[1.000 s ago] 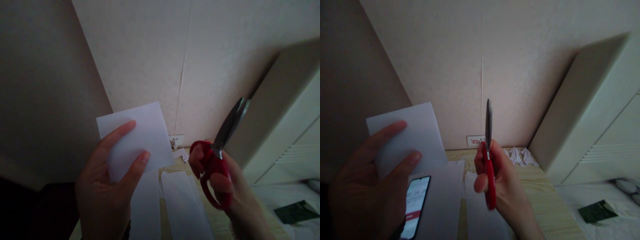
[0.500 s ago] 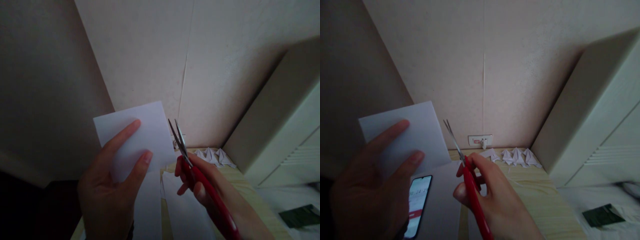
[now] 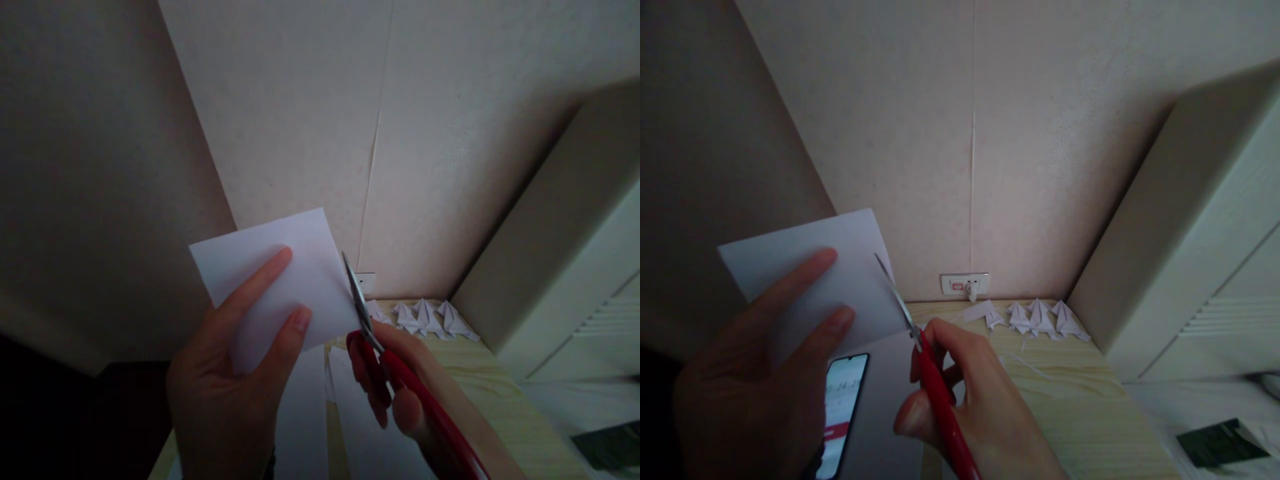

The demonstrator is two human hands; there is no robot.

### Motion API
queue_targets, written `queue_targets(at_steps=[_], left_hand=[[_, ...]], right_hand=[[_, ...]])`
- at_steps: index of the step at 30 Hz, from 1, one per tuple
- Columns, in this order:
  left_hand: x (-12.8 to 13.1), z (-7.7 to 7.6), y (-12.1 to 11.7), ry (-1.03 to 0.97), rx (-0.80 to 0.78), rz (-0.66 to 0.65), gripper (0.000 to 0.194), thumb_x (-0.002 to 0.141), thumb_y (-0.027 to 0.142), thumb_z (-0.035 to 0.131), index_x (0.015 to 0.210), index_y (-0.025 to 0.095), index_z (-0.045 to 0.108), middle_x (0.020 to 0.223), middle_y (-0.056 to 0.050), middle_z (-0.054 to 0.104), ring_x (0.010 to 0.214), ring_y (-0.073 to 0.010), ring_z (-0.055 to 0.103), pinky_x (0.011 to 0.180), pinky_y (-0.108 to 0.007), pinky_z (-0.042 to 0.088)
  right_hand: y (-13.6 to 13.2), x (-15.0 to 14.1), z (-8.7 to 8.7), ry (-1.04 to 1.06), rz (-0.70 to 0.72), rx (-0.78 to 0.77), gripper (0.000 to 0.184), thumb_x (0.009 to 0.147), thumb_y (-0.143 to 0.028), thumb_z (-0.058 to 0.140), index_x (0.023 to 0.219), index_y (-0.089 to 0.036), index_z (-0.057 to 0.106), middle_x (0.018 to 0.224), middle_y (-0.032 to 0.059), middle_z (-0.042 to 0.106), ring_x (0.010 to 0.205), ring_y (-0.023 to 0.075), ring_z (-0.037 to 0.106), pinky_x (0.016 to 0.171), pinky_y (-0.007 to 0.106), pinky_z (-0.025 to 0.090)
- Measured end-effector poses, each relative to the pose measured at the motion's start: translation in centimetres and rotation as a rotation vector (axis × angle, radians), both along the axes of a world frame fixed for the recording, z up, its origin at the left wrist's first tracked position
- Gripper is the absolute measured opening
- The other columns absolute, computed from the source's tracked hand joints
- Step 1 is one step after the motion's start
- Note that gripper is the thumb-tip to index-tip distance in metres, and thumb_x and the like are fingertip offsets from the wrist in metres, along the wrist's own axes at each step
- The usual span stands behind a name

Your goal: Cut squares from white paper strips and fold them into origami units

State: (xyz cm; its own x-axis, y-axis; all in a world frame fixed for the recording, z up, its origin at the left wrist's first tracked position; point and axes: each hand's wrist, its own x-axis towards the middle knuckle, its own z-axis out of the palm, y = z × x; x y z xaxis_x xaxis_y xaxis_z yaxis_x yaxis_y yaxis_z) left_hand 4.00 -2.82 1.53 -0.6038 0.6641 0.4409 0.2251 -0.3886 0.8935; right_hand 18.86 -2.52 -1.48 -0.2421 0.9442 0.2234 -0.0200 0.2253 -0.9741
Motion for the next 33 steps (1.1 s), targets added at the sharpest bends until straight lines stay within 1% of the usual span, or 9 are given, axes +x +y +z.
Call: queue_targets(at_steps=[3,7,12,14,18,22,27,31,33], left_hand=[[-0.1,0.0,0.0,0.017,-0.016,-0.004,0.04,0.076,0.019,0.082,0.099,0.051,0.08,0.114,0.019,0.079,0.101,-0.0148,0.075,0.082,-0.02,0.063],[-0.1,0.1,0.1,0.062,-0.04,0.024,0.031,0.077,0.024,0.082,0.102,0.044,0.081,0.114,0.012,0.081,0.101,-0.0229,0.077,0.084,-0.032,0.067],[-0.2,0.1,-0.1,0.092,-0.048,0.013,0.031,0.076,0.028,0.083,0.102,0.043,0.082,0.113,0.01,0.081,0.098,-0.0239,0.078,0.079,-0.031,0.068],[-0.2,0.0,-0.1,0.075,-0.041,0.014,0.033,0.072,0.03,0.086,0.102,0.043,0.082,0.111,0.009,0.081,0.095,-0.0239,0.078,0.076,-0.031,0.068],[-0.1,0.0,-0.1,0.039,-0.04,0.038,0.034,0.069,0.031,0.087,0.101,0.043,0.083,0.113,0.008,0.08,0.098,-0.0249,0.076,0.081,-0.034,0.066],[-0.1,0.2,-0.1,0.056,-0.048,0.032,0.032,0.072,0.032,0.085,0.101,0.045,0.082,0.111,0.01,0.08,0.097,-0.0226,0.076,0.077,-0.029,0.066],[0.1,0.2,-0.1,0.047,-0.064,0.026,0.032,0.075,0.028,0.084,0.102,0.046,0.081,0.111,0.011,0.079,0.095,-0.0216,0.076,0.078,-0.029,0.066],[0.2,0.3,0.0,0.021,-0.036,0.033,0.032,0.071,0.032,0.087,0.097,0.049,0.082,0.105,0.014,0.08,0.089,-0.0146,0.076,0.073,-0.017,0.063],[0.4,0.4,0.0,0.018,-0.029,0.052,0.03,0.073,0.031,0.087,0.097,0.049,0.082,0.106,0.016,0.08,0.091,-0.0123,0.076,0.073,-0.013,0.061]], right_hand=[[-0.1,0.1,0.0,-0.011,0.002,0.005,0.061,0.072,-0.083,0.067,0.079,-0.022,0.069,0.073,0.0013,0.065,0.059,0.0145,0.053,0.052,0.025,0.047],[0.3,0.0,-0.3,0.026,0.031,-0.014,0.068,0.064,-0.09,0.063,0.075,-0.023,0.067,0.066,-0.0003,0.06,0.057,0.0158,0.055,0.049,0.026,0.048],[0.5,-0.1,-0.7,0.003,-0.051,0.009,0.073,0.058,-0.094,0.061,0.073,-0.024,0.068,0.067,0.0021,0.062,0.062,0.0196,0.061,0.051,0.029,0.051],[0.4,-0.2,-1.0,0.007,-0.08,-0.003,0.074,0.057,-0.096,0.059,0.073,-0.024,0.068,0.064,0.0012,0.059,0.06,0.0191,0.059,0.048,0.028,0.049],[0.4,-0.3,-1.8,0.028,-0.132,-0.029,0.078,0.057,-0.096,0.056,0.082,-0.024,0.071,0.059,-0.0005,0.055,0.053,0.0174,0.053,0.042,0.027,0.044],[0.4,-0.3,-1.5,0.025,-0.172,-0.025,0.081,0.052,-0.099,0.056,0.078,-0.024,0.072,0.061,0.0014,0.059,0.052,0.0174,0.052,0.042,0.028,0.045],[0.3,-0.2,0.7,-0.064,-0.148,-0.04,0.071,0.053,-0.093,0.067,0.069,-0.024,0.069,0.06,0.002,0.061,0.054,0.0193,0.054,0.05,0.031,0.05],[0.5,0.2,1.1,-0.057,-0.121,-0.019,0.073,0.052,-0.094,0.066,0.074,-0.024,0.068,0.064,0.002,0.061,0.055,0.0186,0.054,0.05,0.031,0.05],[0.6,0.6,0.8,-0.053,-0.073,0.0,0.07,0.058,-0.093,0.064,0.075,-0.024,0.067,0.07,0.0029,0.064,0.059,0.0183,0.056,0.051,0.029,0.049]])
